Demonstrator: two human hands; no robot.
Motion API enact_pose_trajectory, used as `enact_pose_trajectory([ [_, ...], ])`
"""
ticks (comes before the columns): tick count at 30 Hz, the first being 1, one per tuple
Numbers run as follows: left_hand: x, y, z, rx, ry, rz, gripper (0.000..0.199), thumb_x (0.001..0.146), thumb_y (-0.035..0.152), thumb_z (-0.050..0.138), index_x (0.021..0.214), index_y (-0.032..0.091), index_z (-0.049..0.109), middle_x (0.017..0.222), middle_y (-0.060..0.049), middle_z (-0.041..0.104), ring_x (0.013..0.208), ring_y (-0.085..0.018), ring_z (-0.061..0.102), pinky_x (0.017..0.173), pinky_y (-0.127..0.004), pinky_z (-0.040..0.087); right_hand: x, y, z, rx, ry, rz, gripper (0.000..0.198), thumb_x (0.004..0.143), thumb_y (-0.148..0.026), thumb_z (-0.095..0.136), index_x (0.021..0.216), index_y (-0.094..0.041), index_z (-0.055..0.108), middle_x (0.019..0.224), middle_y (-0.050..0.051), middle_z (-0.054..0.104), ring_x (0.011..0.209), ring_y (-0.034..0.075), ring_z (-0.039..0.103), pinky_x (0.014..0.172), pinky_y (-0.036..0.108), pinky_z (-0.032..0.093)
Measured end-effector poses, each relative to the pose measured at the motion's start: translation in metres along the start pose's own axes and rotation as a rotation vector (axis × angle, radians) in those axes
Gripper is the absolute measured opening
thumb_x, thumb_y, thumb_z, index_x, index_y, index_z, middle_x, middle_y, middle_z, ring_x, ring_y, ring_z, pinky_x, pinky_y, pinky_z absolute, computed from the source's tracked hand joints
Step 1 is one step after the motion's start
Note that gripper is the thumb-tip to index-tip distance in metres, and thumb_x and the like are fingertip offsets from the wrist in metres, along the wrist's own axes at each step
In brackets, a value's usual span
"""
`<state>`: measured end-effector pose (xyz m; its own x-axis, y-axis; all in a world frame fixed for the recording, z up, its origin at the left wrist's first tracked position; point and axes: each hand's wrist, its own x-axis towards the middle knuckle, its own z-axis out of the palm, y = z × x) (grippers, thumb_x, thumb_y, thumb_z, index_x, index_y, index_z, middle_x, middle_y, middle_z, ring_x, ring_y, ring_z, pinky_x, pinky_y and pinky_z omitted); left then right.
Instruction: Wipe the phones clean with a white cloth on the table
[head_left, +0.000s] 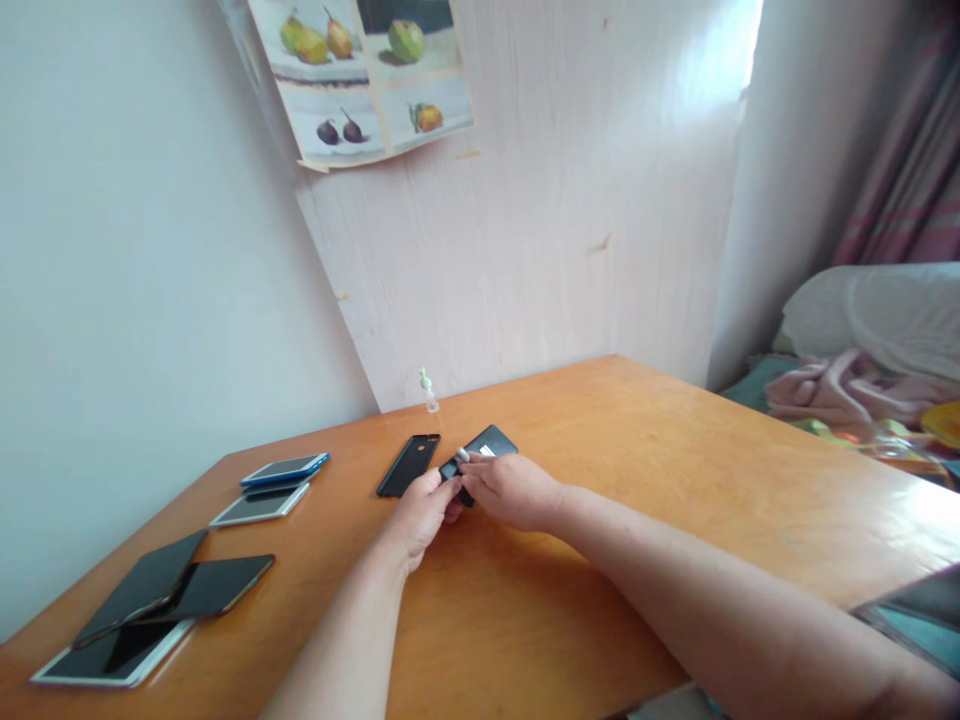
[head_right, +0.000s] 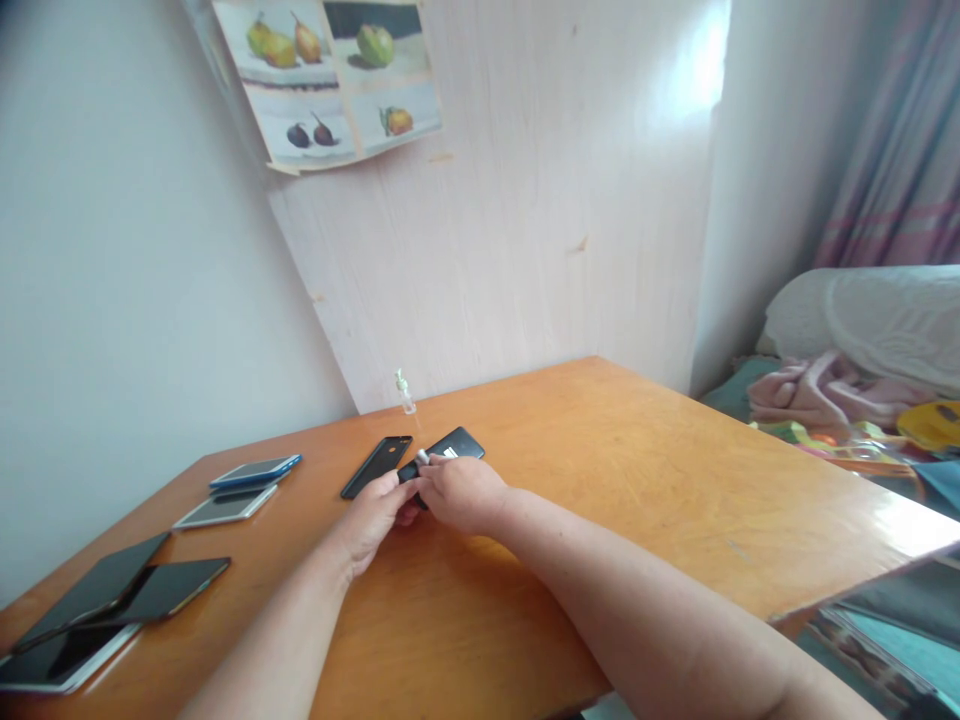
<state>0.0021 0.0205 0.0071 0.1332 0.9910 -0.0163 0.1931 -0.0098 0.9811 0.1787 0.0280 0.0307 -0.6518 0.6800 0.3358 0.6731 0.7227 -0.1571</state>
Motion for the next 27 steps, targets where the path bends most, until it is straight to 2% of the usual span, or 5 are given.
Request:
enact_pose_trajectory([
  [3, -0.001, 0.002, 0.002, -0.018, -0.027, 0.015, 0.036, 0.075, 0.047, 0.067, 0.09, 0.015, 0.059, 0.061, 0.004, 0.055, 0.055, -0.01, 0.048, 0.054, -0.022, 0.036, 0.0, -0.006, 0.003, 0.116, 0.084, -0.018, 0.034, 0.099, -0.029, 0.033, 0.107, -0.019, 0.064, 0.123, 0.01, 0.063, 0.109, 0.019, 0.059, 0.091, 0.027, 0.041],
  [6, -0.004, 0.004, 0.005, 0.066, 0.017, 0.017, 0.032, 0.077, 0.045, 0.064, 0.088, 0.016, 0.06, 0.063, 0.002, 0.058, 0.058, -0.011, 0.052, 0.057, -0.023, 0.039, 0.002, 0.013, 0.003, 0.211, 0.151, 0.21, 0.029, 0.095, -0.028, 0.04, 0.106, -0.019, 0.066, 0.126, 0.01, 0.062, 0.11, 0.019, 0.059, 0.091, 0.026, 0.04],
  [11, -0.008, 0.005, 0.01, 0.154, 0.04, 0.052, 0.025, 0.077, 0.042, 0.06, 0.082, 0.018, 0.058, 0.068, 0.002, 0.059, 0.063, -0.013, 0.055, 0.06, -0.024, 0.043, 0.004, 0.062, -0.001, 0.413, 0.299, 0.612, 0.022, 0.085, -0.029, 0.052, 0.072, -0.018, 0.065, 0.083, 0.007, 0.071, 0.083, 0.019, 0.062, 0.072, 0.025, 0.041],
  [16, -0.007, 0.002, 0.01, 0.272, 0.047, 0.099, 0.02, 0.081, 0.039, 0.055, 0.081, 0.019, 0.056, 0.066, 0.003, 0.057, 0.063, -0.014, 0.057, 0.06, -0.025, 0.043, 0.005, 0.084, -0.003, 0.618, 0.451, 0.808, 0.024, 0.086, -0.035, 0.047, 0.075, -0.017, 0.059, 0.058, 0.004, 0.06, 0.054, 0.014, 0.055, 0.049, 0.023, 0.036],
  [27, -0.006, 0.0, 0.006, 0.234, 0.105, 0.154, 0.019, 0.08, 0.039, 0.061, 0.079, 0.02, 0.058, 0.066, 0.002, 0.059, 0.062, -0.016, 0.062, 0.056, -0.024, 0.045, -0.002, 0.086, -0.011, 1.024, 0.308, 0.791, 0.018, 0.078, -0.035, 0.063, 0.078, -0.017, 0.063, 0.049, -0.005, 0.049, 0.036, 0.005, 0.033, 0.034, 0.019, 0.018],
])
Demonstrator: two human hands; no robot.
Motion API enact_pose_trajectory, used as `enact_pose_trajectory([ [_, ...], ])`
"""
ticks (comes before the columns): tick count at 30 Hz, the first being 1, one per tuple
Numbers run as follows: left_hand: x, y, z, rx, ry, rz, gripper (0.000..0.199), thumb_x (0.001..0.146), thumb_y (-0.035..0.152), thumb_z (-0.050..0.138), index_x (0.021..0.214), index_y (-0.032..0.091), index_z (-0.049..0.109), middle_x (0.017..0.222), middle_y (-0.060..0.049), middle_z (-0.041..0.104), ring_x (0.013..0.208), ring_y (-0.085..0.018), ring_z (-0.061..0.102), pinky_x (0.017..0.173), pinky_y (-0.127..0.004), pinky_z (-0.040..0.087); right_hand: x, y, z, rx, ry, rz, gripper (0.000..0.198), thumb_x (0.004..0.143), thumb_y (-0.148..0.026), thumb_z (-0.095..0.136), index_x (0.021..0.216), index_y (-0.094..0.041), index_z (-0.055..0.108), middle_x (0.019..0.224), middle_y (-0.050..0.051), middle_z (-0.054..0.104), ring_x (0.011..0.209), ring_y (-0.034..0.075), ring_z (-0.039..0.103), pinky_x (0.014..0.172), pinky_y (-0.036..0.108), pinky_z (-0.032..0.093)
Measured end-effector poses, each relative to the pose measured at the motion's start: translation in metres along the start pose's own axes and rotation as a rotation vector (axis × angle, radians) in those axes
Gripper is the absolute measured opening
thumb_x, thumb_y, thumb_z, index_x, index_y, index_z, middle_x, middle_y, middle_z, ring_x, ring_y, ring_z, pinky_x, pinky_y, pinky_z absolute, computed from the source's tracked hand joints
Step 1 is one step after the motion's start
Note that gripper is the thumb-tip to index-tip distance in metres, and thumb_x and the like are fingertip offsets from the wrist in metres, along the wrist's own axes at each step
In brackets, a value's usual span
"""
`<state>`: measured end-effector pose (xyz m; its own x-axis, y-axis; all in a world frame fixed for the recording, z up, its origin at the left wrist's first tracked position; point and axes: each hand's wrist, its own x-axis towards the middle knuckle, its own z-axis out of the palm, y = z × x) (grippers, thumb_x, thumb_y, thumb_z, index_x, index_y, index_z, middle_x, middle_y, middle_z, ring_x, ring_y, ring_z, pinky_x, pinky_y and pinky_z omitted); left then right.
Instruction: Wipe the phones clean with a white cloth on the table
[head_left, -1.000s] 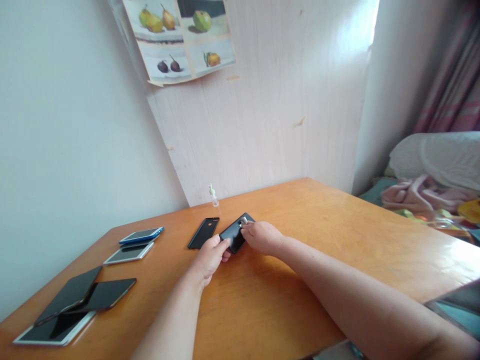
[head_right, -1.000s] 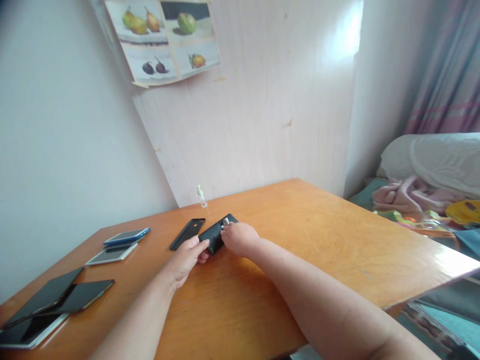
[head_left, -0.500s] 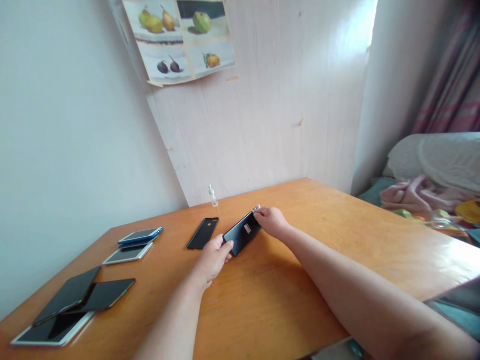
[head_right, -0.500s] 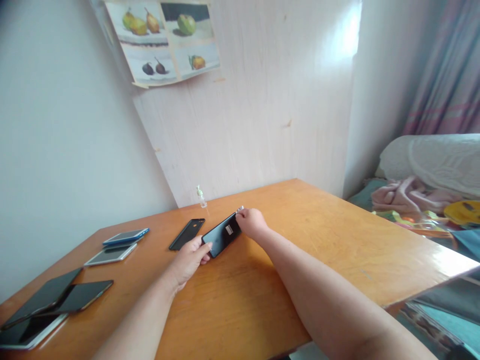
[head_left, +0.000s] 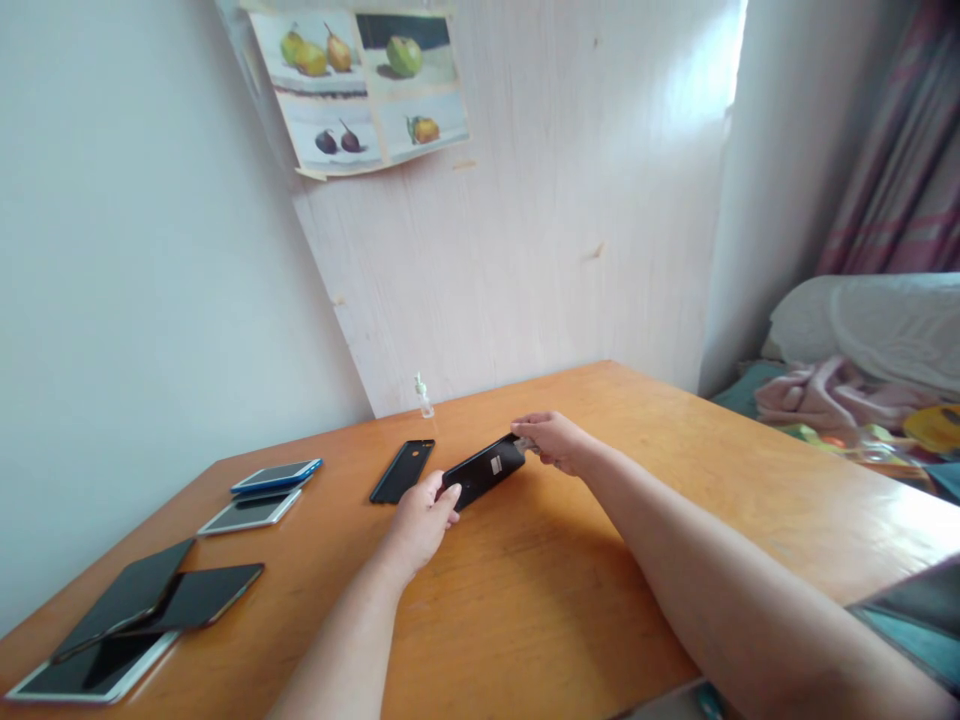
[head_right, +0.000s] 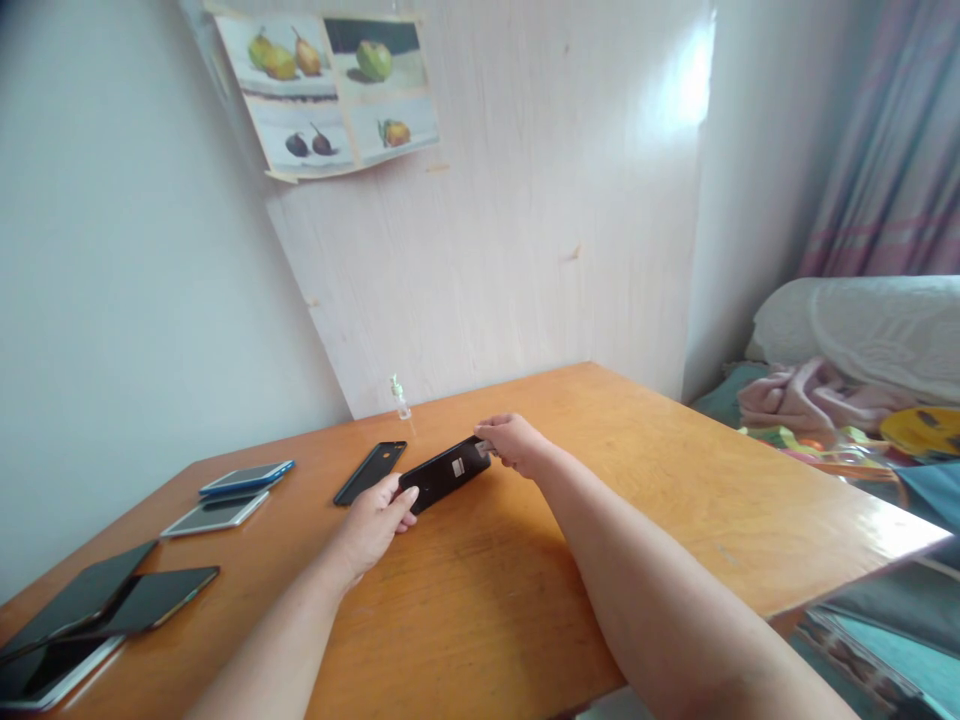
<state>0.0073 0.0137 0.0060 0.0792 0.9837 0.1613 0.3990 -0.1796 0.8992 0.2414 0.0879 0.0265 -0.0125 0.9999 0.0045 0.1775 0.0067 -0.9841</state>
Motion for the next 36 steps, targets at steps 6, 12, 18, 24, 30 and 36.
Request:
enact_pose_trajectory([
  [6, 0.004, -0.002, -0.006, -0.09, 0.071, -0.041, 0.021, 0.076, 0.037, 0.068, 0.076, 0.018, 0.06, 0.069, 0.002, 0.06, 0.059, -0.014, 0.06, 0.054, -0.023, 0.044, -0.008, -0.004, 0.002, -0.168, -0.154, -0.097, 0.013, 0.074, -0.026, 0.07, 0.081, -0.016, 0.067, 0.056, -0.002, 0.06, 0.048, 0.008, 0.05, 0.043, 0.017, 0.035],
  [12, 0.013, -0.009, -0.012, -0.283, 0.206, -0.079, 0.026, 0.075, 0.036, 0.071, 0.091, 0.016, 0.065, 0.083, -0.004, 0.067, 0.073, -0.016, 0.065, 0.071, -0.029, 0.051, -0.023, -0.02, 0.015, -0.172, -0.169, -0.244, 0.01, 0.079, -0.028, 0.064, 0.08, -0.018, 0.062, 0.054, -0.003, 0.059, 0.048, 0.009, 0.053, 0.047, 0.019, 0.039],
  [18, 0.017, -0.003, -0.017, -0.771, 0.271, -0.089, 0.018, 0.076, 0.023, 0.066, 0.092, 0.015, 0.066, 0.091, -0.006, 0.07, 0.086, -0.016, 0.066, 0.085, -0.03, 0.052, -0.059, -0.034, 0.042, -0.562, -0.003, -0.565, 0.019, 0.089, -0.04, 0.054, 0.09, -0.024, 0.064, 0.066, -0.002, 0.067, 0.058, 0.011, 0.058, 0.055, 0.021, 0.035],
  [24, 0.022, 0.001, -0.021, -1.076, 0.342, -0.164, 0.012, 0.084, 0.016, 0.051, 0.09, 0.016, 0.062, 0.086, -0.006, 0.07, 0.079, -0.014, 0.066, 0.077, -0.028, 0.055, -0.076, -0.029, 0.061, -0.854, -0.004, -0.79, 0.021, 0.093, -0.038, 0.048, 0.096, -0.024, 0.062, 0.084, 0.002, 0.071, 0.072, 0.014, 0.063, 0.063, 0.024, 0.034],
  [30, 0.027, -0.011, -0.02, -1.003, 0.461, -0.263, 0.011, 0.084, 0.013, 0.05, 0.091, 0.018, 0.058, 0.078, -0.003, 0.067, 0.069, -0.013, 0.064, 0.063, -0.023, 0.053, -0.081, -0.023, 0.069, -0.816, -0.181, -0.743, 0.023, 0.087, -0.041, 0.057, 0.1, -0.023, 0.063, 0.084, 0.003, 0.071, 0.071, 0.015, 0.064, 0.06, 0.024, 0.036],
  [36, 0.031, -0.024, -0.017, -0.921, 0.482, -0.315, 0.012, 0.081, 0.018, 0.053, 0.092, 0.017, 0.058, 0.072, -0.002, 0.067, 0.059, -0.014, 0.064, 0.055, -0.024, 0.049, -0.066, -0.02, 0.067, -0.147, -0.298, -0.398, 0.03, 0.085, -0.05, 0.055, 0.086, -0.02, 0.058, 0.054, -0.004, 0.055, 0.046, 0.01, 0.052, 0.046, 0.02, 0.037],
])
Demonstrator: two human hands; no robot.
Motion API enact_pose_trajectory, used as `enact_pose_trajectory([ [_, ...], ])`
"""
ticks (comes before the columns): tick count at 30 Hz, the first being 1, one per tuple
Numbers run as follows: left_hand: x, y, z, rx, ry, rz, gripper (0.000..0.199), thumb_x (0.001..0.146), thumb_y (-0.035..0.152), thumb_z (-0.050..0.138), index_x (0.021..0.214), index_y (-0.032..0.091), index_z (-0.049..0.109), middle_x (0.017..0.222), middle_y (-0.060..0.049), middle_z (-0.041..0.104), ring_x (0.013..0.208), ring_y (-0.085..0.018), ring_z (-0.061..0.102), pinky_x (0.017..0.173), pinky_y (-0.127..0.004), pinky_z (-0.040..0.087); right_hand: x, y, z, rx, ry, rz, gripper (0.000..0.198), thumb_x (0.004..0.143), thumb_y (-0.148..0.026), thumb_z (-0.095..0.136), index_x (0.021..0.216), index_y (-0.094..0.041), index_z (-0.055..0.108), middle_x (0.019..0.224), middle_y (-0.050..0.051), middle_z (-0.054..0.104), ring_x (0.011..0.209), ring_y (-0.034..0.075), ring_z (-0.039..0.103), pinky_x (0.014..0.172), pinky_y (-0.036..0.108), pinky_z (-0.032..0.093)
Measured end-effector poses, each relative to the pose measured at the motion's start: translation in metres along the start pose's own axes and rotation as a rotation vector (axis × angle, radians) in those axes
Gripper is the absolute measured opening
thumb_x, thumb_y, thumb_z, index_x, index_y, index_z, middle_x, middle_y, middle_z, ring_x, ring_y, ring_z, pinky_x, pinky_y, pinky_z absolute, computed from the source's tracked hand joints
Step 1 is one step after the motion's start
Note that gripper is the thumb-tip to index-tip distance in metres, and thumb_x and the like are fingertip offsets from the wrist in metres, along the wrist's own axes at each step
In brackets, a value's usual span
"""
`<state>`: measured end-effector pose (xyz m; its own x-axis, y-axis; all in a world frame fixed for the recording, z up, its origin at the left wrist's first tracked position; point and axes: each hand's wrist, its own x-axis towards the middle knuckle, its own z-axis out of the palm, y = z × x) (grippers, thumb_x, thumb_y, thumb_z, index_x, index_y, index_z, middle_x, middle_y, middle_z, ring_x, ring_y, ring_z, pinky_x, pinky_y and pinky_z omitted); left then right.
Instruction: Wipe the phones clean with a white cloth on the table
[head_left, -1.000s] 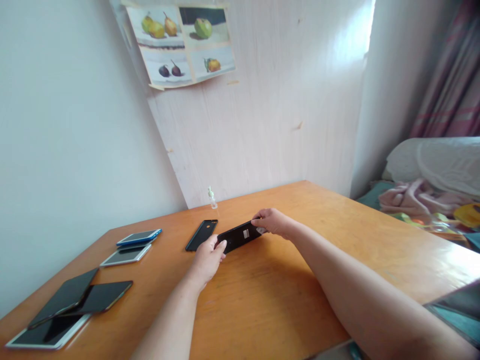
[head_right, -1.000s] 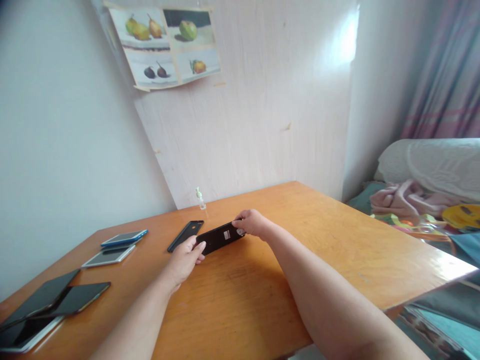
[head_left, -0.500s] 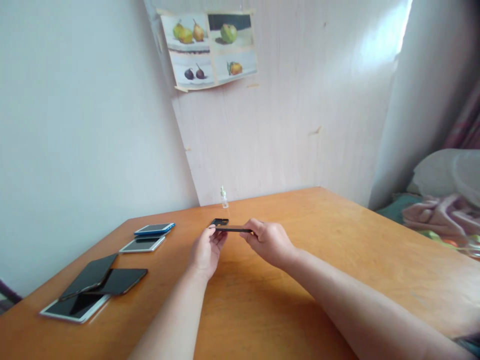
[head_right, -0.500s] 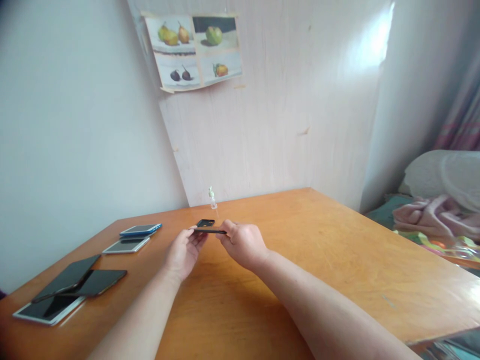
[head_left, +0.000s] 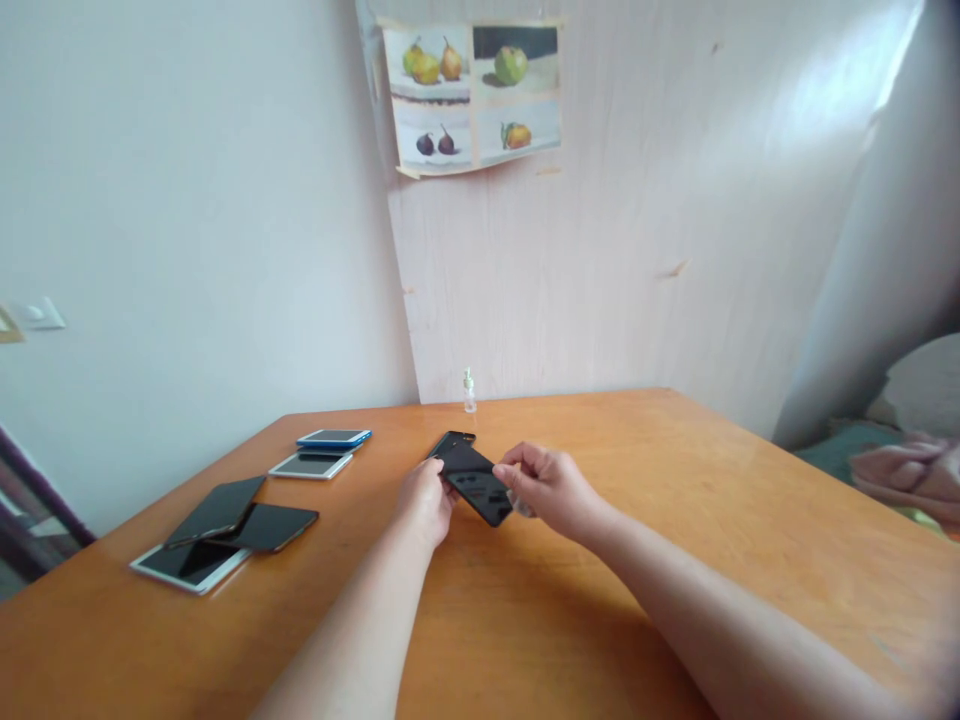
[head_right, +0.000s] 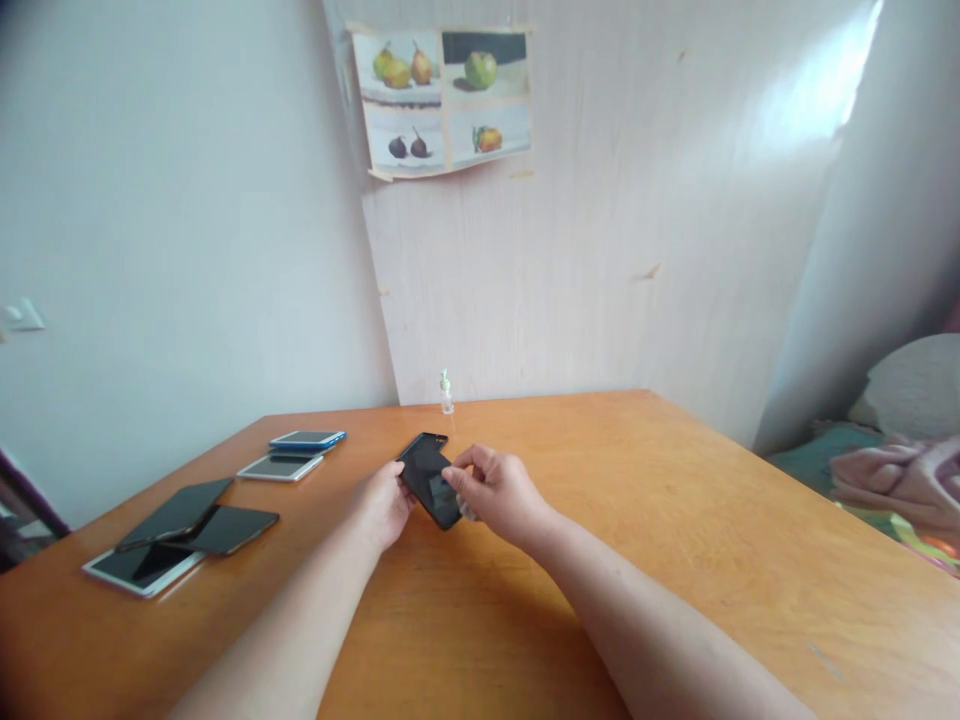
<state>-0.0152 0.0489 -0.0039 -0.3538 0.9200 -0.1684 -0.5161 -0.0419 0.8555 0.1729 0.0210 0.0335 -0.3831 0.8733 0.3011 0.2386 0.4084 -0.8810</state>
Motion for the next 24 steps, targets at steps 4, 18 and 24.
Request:
enact_pose_trajectory([
  [4, -0.001, -0.005, -0.001, 0.058, -0.036, -0.013, 0.012, 0.074, 0.022, 0.062, 0.084, 0.016, 0.059, 0.065, -0.001, 0.065, 0.056, -0.015, 0.063, 0.055, -0.025, 0.049, 0.01, 0.007, -0.007, 0.235, 0.131, 0.161, 0.033, 0.078, -0.051, 0.062, 0.079, -0.019, 0.053, 0.049, -0.007, 0.045, 0.042, 0.008, 0.043, 0.042, 0.02, 0.034],
  [18, -0.034, -0.009, 0.013, 0.207, -0.474, -0.038, 0.022, 0.07, 0.025, 0.065, 0.089, 0.016, 0.069, 0.077, -0.005, 0.07, 0.073, -0.02, 0.066, 0.07, -0.031, 0.05, 0.006, 0.012, -0.006, 0.128, -0.02, 0.402, 0.036, 0.084, -0.052, 0.053, 0.07, -0.018, 0.052, 0.047, -0.006, 0.045, 0.037, 0.006, 0.035, 0.035, 0.017, 0.02],
  [24, -0.037, -0.015, 0.015, 0.38, -0.401, 0.063, 0.032, 0.072, 0.037, 0.073, 0.096, 0.018, 0.066, 0.099, -0.009, 0.071, 0.097, -0.025, 0.064, 0.084, -0.033, 0.046, 0.013, 0.034, -0.015, 0.195, 0.052, 0.444, 0.033, 0.086, -0.047, 0.052, 0.07, -0.019, 0.052, 0.047, -0.005, 0.047, 0.035, 0.006, 0.034, 0.035, 0.017, 0.021],
])
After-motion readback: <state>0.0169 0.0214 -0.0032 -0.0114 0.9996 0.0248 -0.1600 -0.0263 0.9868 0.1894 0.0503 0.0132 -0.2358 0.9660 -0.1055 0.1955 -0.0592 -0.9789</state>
